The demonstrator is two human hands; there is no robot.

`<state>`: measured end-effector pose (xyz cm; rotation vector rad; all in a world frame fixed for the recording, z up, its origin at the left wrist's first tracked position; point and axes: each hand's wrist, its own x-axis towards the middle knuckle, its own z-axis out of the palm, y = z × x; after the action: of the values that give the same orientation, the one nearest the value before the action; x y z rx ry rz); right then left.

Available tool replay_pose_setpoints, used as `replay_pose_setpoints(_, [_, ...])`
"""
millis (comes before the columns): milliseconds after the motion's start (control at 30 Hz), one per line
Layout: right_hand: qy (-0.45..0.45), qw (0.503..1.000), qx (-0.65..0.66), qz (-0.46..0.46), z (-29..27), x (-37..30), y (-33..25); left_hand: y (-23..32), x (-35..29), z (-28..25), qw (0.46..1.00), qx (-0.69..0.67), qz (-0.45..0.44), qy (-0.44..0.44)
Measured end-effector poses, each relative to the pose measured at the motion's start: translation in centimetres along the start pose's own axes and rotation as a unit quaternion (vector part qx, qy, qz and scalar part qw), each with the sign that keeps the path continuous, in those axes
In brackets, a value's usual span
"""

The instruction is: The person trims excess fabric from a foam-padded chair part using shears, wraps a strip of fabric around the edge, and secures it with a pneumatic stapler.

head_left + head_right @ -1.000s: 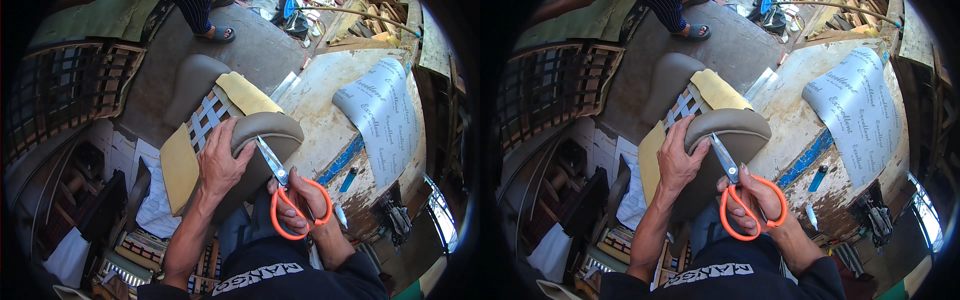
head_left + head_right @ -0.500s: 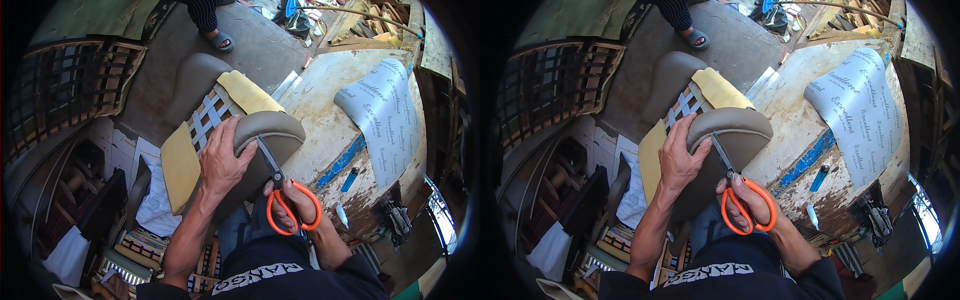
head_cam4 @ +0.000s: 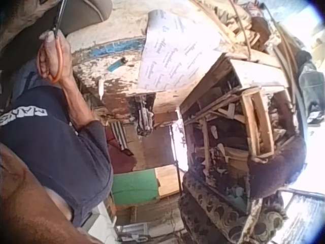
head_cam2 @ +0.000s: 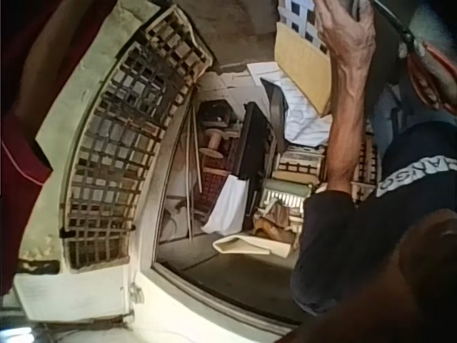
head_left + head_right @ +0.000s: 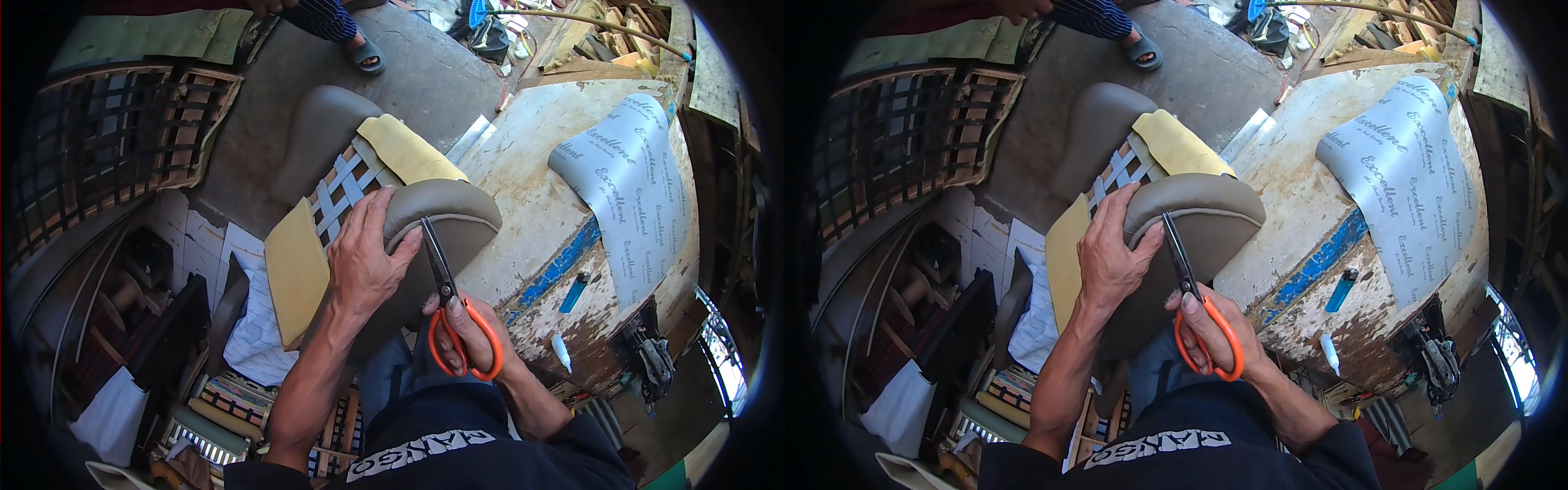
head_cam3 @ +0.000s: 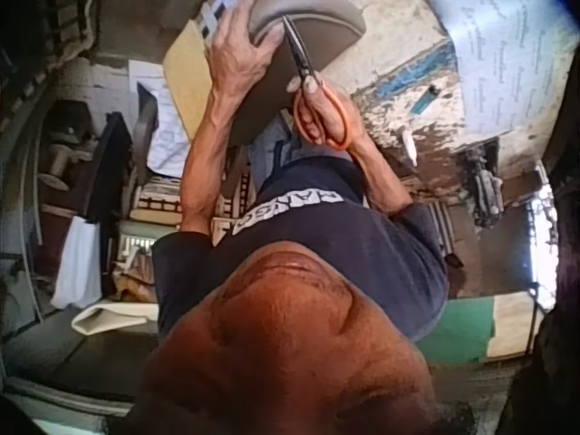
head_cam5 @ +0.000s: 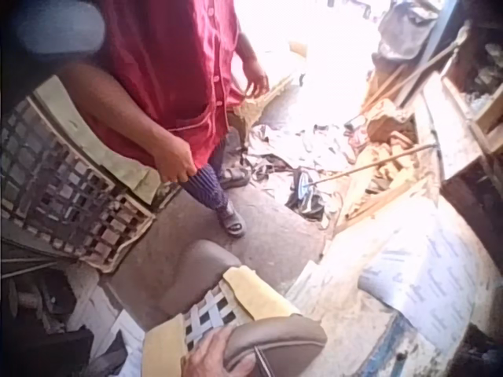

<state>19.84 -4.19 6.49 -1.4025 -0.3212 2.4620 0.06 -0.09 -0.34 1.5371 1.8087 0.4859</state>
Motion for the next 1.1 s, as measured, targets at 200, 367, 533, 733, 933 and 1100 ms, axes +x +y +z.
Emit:
replay_pose_setpoints(200, [-0.066, 0.980, 0.172, 0.077, -0.8, -0.5, -1.7, -0.1, 0.0, 0.0, 1.000, -0.002, -0.001, 0.001])
replay_pose_setpoints(367, [-0.090, 0.961, 0.242, 0.104, -1.3, -0.7, -2.1, 0.1, 0.0, -0.1, 1.000, -0.003, -0.001, 0.003])
replay_pose_setpoints(533, [-0.109, 0.946, 0.284, 0.112, -1.9, -0.6, -2.2, 0.1, -0.1, 0.1, 1.000, -0.003, -0.008, 0.005])
replay_pose_setpoints(733, [-0.122, 0.931, 0.327, 0.110, -1.8, -0.5, -2.7, 0.1, 0.1, 0.1, 1.000, -0.005, -0.009, 0.007])
replay_pose_setpoints(933, [-0.126, 0.924, 0.340, 0.119, -1.7, -0.6, -2.8, 0.1, 0.1, 0.0, 1.000, -0.007, -0.005, 0.006])
replay_pose_setpoints(1100, [-0.121, 0.916, 0.361, 0.130, -1.6, -0.7, -3.4, 0.0, 0.1, 0.1, 1.000, 0.001, 0.000, 0.009])
